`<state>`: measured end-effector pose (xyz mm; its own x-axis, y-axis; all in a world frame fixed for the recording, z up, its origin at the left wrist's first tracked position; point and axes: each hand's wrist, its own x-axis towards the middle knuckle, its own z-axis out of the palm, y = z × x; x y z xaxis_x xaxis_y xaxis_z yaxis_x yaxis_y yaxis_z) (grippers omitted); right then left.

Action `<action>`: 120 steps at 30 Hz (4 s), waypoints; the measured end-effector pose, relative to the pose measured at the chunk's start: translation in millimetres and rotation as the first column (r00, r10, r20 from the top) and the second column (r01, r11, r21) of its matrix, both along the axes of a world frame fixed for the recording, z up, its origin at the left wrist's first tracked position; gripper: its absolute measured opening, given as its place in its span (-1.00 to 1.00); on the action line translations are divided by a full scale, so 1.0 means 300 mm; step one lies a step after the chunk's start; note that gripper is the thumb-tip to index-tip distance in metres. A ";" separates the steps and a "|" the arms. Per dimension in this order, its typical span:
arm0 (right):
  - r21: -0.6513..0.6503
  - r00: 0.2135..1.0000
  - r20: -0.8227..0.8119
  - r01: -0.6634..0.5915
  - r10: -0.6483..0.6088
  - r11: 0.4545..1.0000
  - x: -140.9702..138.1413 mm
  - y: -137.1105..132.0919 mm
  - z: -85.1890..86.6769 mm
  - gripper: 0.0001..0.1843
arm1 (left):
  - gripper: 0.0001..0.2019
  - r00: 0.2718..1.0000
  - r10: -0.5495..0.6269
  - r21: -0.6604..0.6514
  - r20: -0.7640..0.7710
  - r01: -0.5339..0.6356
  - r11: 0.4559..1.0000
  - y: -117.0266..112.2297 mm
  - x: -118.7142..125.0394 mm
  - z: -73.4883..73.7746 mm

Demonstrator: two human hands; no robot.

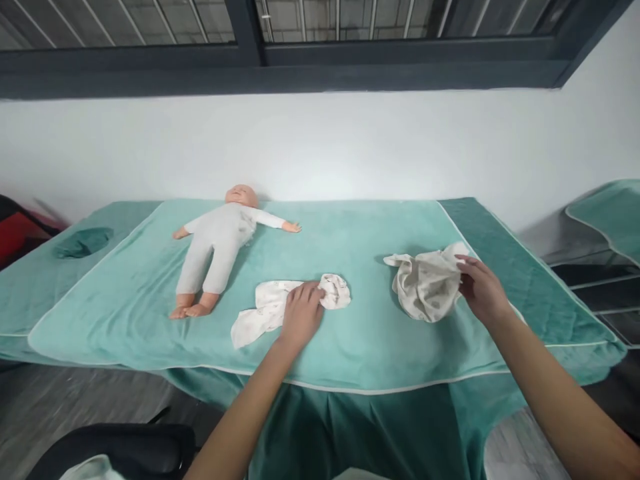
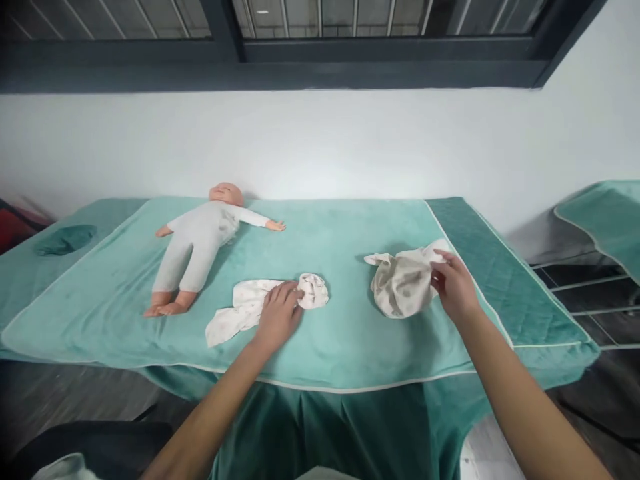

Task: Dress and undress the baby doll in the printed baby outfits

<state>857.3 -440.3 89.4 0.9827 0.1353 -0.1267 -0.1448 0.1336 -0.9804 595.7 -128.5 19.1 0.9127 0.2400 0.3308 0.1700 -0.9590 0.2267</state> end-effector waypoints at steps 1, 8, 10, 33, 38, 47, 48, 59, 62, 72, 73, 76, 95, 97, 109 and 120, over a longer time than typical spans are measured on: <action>-0.051 1.000 -0.026 -0.001 0.000 0.999 -0.010 -0.014 -0.021 -0.53 | -0.74 1.000 0.019 -0.019 0.001 -0.019 1.000 0.037 0.008 -0.002; -0.110 0.949 0.097 -0.289 0.300 0.951 -0.057 0.111 0.134 -0.59 | -0.67 0.819 0.454 -0.149 0.350 -0.430 0.890 0.230 0.068 0.141; -0.118 0.848 0.149 -0.496 0.509 0.861 -0.090 0.200 0.222 -0.66 | -0.59 0.885 0.241 -0.149 0.398 -0.197 0.969 0.175 0.100 0.224; -0.501 0.579 0.688 -0.057 0.437 0.864 -0.078 0.338 0.343 -0.74 | -0.71 0.945 0.135 0.169 0.298 -0.192 0.967 0.070 0.108 0.745; -0.427 0.678 0.631 -0.102 0.377 0.898 -0.120 0.318 0.382 -0.80 | -0.66 0.972 0.115 0.315 0.207 -0.178 0.932 0.048 0.117 0.691; -0.476 0.688 0.563 -0.184 0.458 0.860 -0.152 0.299 0.434 -0.83 | -0.94 0.861 0.267 -0.255 0.432 -0.167 0.952 0.134 0.210 0.618; -0.458 0.698 0.537 -0.230 0.474 0.859 -0.164 0.296 0.427 -0.85 | -0.94 0.801 0.314 -0.219 0.509 -0.232 0.948 0.160 0.218 0.653; 0.259 0.875 -0.121 -0.428 0.469 0.866 -0.668 0.504 -0.064 -0.54 | -0.63 0.795 -0.583 0.300 0.167 0.523 0.798 -0.301 0.468 0.795; 0.299 0.767 -0.279 -0.503 0.578 0.811 -0.802 0.444 -0.237 -0.54 | -0.68 0.691 -0.723 0.242 -0.020 0.704 0.667 -0.293 0.442 0.545; -0.554 0.578 0.268 -0.563 0.771 0.614 -0.437 0.302 -0.153 -0.75 | -0.66 0.978 0.057 -0.191 -0.202 -0.096 0.977 0.129 0.382 0.081; -0.611 0.563 0.348 -0.471 0.750 0.637 -0.366 0.341 -0.126 -0.72 | -0.71 0.977 0.063 -0.197 -0.204 -0.104 0.975 0.122 0.396 0.084; -0.786 0.572 0.420 -0.159 0.705 0.597 -0.208 0.449 -0.088 -0.60 | -0.82 0.981 0.062 -0.221 -0.184 -0.103 0.970 0.088 0.425 0.130; -0.585 0.638 0.676 0.163 0.367 0.794 -0.059 -0.013 0.287 -0.62 | -0.75 0.915 0.074 -0.250 0.397 0.030 0.968 0.110 0.092 0.474; -0.608 0.649 0.672 0.208 0.357 0.766 -0.079 -0.040 0.296 -0.62 | -0.73 0.931 0.133 -0.320 0.341 -0.018 0.947 0.118 0.061 0.465; -0.943 0.745 0.324 0.205 0.583 0.262 0.026 0.291 0.094 -0.47 | -0.61 0.915 0.387 -0.011 -0.114 -0.391 0.920 0.161 0.299 0.322; -0.907 0.750 0.365 0.154 0.551 0.391 -0.111 0.415 -0.227 -0.60 | -0.65 0.989 0.099 -0.091 -0.109 -0.110 0.990 0.014 0.410 0.004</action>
